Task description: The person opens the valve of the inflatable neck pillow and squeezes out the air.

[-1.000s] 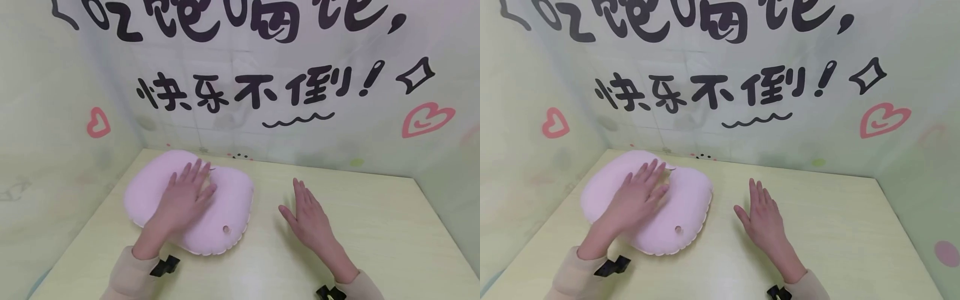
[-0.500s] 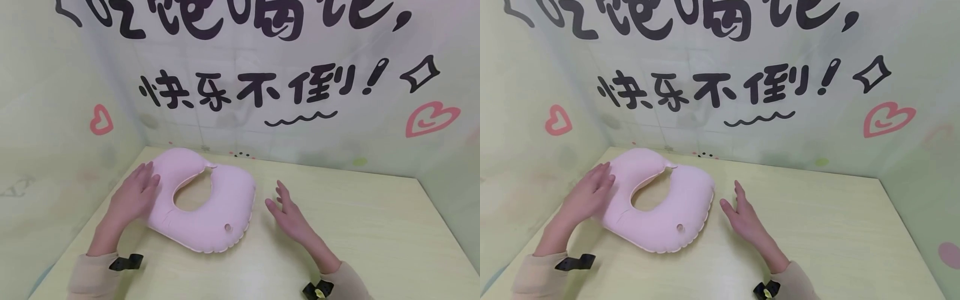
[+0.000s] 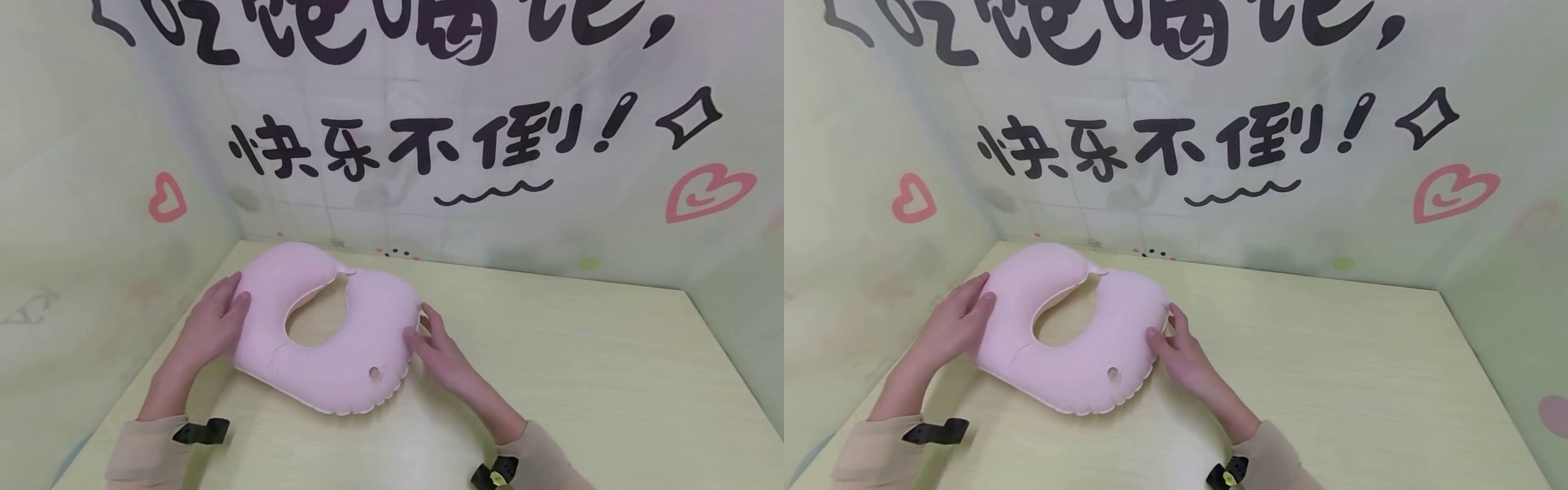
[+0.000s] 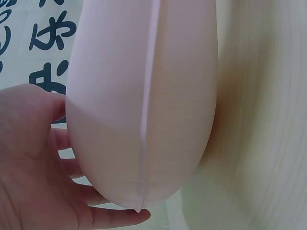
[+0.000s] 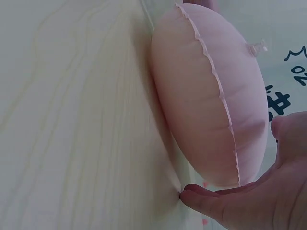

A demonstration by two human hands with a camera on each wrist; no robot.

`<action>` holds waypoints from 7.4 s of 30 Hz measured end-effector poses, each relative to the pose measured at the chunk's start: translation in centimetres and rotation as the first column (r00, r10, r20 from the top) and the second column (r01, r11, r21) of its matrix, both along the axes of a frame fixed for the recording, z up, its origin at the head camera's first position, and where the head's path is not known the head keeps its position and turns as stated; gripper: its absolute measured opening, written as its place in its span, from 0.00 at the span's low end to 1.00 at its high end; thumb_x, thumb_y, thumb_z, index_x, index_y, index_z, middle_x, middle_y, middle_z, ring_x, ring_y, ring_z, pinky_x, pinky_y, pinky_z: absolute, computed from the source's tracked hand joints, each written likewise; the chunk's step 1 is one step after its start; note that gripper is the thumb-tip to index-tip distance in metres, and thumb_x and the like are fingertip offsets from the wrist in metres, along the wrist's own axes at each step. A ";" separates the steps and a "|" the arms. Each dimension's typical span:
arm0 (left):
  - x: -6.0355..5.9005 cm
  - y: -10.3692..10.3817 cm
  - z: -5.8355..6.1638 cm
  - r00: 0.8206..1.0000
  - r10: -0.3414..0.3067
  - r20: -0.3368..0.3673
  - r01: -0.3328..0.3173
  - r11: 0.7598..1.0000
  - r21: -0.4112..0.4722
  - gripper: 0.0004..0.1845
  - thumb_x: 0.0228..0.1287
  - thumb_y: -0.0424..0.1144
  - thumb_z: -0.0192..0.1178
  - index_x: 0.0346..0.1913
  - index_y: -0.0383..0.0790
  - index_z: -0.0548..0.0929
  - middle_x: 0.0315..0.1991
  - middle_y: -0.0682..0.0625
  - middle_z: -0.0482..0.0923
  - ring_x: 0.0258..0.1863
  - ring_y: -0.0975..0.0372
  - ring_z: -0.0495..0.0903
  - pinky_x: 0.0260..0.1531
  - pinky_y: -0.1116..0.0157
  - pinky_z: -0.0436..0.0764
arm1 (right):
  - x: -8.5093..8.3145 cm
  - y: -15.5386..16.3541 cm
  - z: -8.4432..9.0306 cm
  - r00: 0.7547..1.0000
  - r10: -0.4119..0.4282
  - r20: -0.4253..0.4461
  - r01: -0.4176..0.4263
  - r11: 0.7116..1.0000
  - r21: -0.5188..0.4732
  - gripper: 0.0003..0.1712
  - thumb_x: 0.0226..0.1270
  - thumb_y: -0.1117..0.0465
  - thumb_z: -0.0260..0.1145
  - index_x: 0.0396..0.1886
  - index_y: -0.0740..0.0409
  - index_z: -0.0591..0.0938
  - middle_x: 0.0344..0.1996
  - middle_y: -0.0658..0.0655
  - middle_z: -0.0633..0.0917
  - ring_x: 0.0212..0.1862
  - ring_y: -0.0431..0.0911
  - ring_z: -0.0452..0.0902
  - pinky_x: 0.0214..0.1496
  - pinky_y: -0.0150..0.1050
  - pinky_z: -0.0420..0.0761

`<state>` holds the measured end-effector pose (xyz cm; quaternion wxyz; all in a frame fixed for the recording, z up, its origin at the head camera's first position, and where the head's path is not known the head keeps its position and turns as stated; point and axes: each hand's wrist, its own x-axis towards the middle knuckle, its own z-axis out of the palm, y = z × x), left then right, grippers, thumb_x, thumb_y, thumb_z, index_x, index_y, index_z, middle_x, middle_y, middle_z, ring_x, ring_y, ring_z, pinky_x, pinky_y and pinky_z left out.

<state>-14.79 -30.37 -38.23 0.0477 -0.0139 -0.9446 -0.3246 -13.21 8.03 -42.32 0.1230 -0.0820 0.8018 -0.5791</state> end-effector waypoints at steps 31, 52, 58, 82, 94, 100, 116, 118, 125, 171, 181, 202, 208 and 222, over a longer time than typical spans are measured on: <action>0.7 1.9 0.0 0.995 -0.094 0.028 0.095 0.995 -0.035 0.36 0.80 0.50 0.51 0.80 0.31 0.58 0.74 0.23 0.54 0.70 0.27 0.56 0.63 0.28 0.59 | 0.4 1.4 -0.7 0.998 -0.061 0.005 0.060 0.998 0.037 0.44 0.82 0.46 0.54 0.83 0.58 0.45 0.74 0.76 0.62 0.69 0.70 0.68 0.64 0.59 0.75; 1.0 5.8 0.3 0.980 -0.196 0.038 0.199 0.970 -0.141 0.39 0.77 0.54 0.55 0.80 0.36 0.59 0.71 0.20 0.57 0.62 0.25 0.67 0.58 0.29 0.68 | 0.1 5.9 -0.4 0.989 -0.141 0.053 0.143 0.989 -0.028 0.40 0.84 0.48 0.51 0.83 0.61 0.48 0.76 0.76 0.57 0.73 0.70 0.63 0.66 0.60 0.74; 1.4 7.2 0.3 0.971 -0.239 0.006 0.237 0.956 -0.176 0.38 0.77 0.53 0.56 0.79 0.34 0.61 0.68 0.19 0.60 0.61 0.26 0.68 0.58 0.31 0.70 | 0.0 7.4 0.1 0.985 -0.161 0.058 0.163 0.986 -0.037 0.38 0.85 0.50 0.49 0.82 0.64 0.49 0.76 0.76 0.58 0.71 0.69 0.65 0.63 0.57 0.78; 2.7 13.0 0.2 0.961 -0.269 -0.060 0.246 0.936 -0.254 0.35 0.74 0.48 0.62 0.76 0.33 0.67 0.63 0.16 0.65 0.56 0.25 0.74 0.53 0.32 0.75 | -0.3 12.3 0.8 0.966 -0.249 0.063 0.243 0.966 0.091 0.38 0.86 0.45 0.44 0.82 0.64 0.53 0.74 0.71 0.65 0.66 0.60 0.70 0.56 0.41 0.77; 3.7 14.5 0.4 0.940 -0.324 -0.109 0.281 0.915 -0.289 0.35 0.73 0.46 0.64 0.75 0.33 0.68 0.57 0.20 0.70 0.46 0.33 0.79 0.46 0.40 0.82 | -0.9 14.2 0.9 0.950 -0.298 0.089 0.291 0.953 0.084 0.38 0.85 0.42 0.43 0.79 0.65 0.60 0.63 0.71 0.75 0.44 0.41 0.76 0.42 0.33 0.81; 3.9 14.6 0.9 0.951 -0.304 -0.062 0.273 0.915 -0.296 0.36 0.73 0.47 0.63 0.77 0.34 0.66 0.60 0.22 0.70 0.45 0.34 0.80 0.43 0.40 0.82 | -0.8 14.9 1.3 0.958 -0.278 0.065 0.270 0.957 0.102 0.40 0.85 0.42 0.42 0.80 0.66 0.57 0.65 0.73 0.73 0.55 0.53 0.78 0.47 0.36 0.83; 1.0 14.2 1.3 0.978 -0.192 -0.086 0.155 0.933 -0.326 0.35 0.78 0.52 0.53 0.79 0.37 0.63 0.74 0.30 0.60 0.69 0.32 0.64 0.44 0.30 0.77 | 4.1 14.4 3.8 0.930 -0.194 -0.312 0.339 0.780 0.527 0.39 0.75 0.33 0.58 0.64 0.62 0.76 0.58 0.65 0.83 0.53 0.60 0.82 0.48 0.57 0.80; 0.2 14.4 0.8 0.975 -0.194 -0.104 0.154 0.939 -0.308 0.35 0.78 0.51 0.54 0.79 0.36 0.63 0.75 0.29 0.59 0.70 0.33 0.62 0.48 0.30 0.76 | 4.3 14.2 3.8 0.926 -0.188 -0.327 0.351 0.747 0.564 0.35 0.73 0.33 0.61 0.56 0.60 0.81 0.48 0.60 0.87 0.46 0.54 0.84 0.43 0.52 0.80; -1.5 15.8 -0.4 0.936 -0.323 -0.139 0.273 0.916 -0.293 0.34 0.76 0.49 0.56 0.77 0.33 0.66 0.77 0.31 0.57 0.76 0.34 0.52 0.71 0.36 0.58 | 4.3 14.0 3.4 0.912 -0.187 -0.364 0.380 0.720 0.581 0.20 0.72 0.41 0.66 0.33 0.53 0.83 0.24 0.47 0.82 0.27 0.43 0.75 0.30 0.40 0.74; -2.2 15.5 -1.4 0.951 -0.305 -0.058 0.302 0.952 -0.049 0.34 0.79 0.47 0.53 0.79 0.34 0.61 0.81 0.32 0.44 0.78 0.35 0.47 0.70 0.35 0.55 | 3.7 15.4 2.5 0.841 -0.406 -0.359 0.477 0.868 0.135 0.20 0.84 0.54 0.52 0.36 0.62 0.82 0.32 0.57 0.86 0.29 0.41 0.83 0.30 0.36 0.73; -1.9 16.2 -1.8 0.933 -0.346 -0.097 0.346 0.938 -0.013 0.32 0.78 0.45 0.55 0.77 0.33 0.65 0.80 0.31 0.47 0.77 0.35 0.50 0.71 0.36 0.56 | 3.6 13.3 4.7 0.788 -0.429 -0.442 0.512 0.855 0.084 0.14 0.82 0.56 0.56 0.42 0.61 0.82 0.37 0.59 0.87 0.32 0.40 0.83 0.36 0.31 0.75; -5.1 21.6 1.5 0.889 -0.448 -0.096 0.368 0.823 -0.433 0.30 0.82 0.54 0.45 0.78 0.45 0.67 0.81 0.42 0.52 0.80 0.40 0.43 0.73 0.33 0.43 | -4.6 7.2 4.8 0.794 0.038 -0.606 0.407 0.708 0.578 0.31 0.77 0.54 0.60 0.73 0.63 0.71 0.74 0.74 0.64 0.71 0.70 0.62 0.72 0.64 0.60; -6.9 22.8 1.0 0.887 -0.460 -0.037 0.369 0.755 -0.542 0.30 0.83 0.55 0.43 0.79 0.46 0.66 0.81 0.45 0.53 0.81 0.45 0.43 0.75 0.38 0.43 | -6.1 7.1 3.7 0.857 0.092 -0.507 0.359 0.600 0.715 0.34 0.78 0.48 0.59 0.77 0.58 0.67 0.78 0.72 0.58 0.75 0.70 0.55 0.72 0.70 0.55; -8.2 22.9 -1.3 0.897 -0.435 0.080 0.410 0.750 -0.519 0.33 0.83 0.58 0.39 0.81 0.47 0.60 0.82 0.45 0.49 0.81 0.44 0.44 0.74 0.38 0.48 | -6.6 7.6 2.1 0.907 0.142 -0.396 0.289 0.473 0.832 0.36 0.79 0.45 0.57 0.79 0.55 0.65 0.78 0.70 0.58 0.77 0.68 0.51 0.72 0.72 0.51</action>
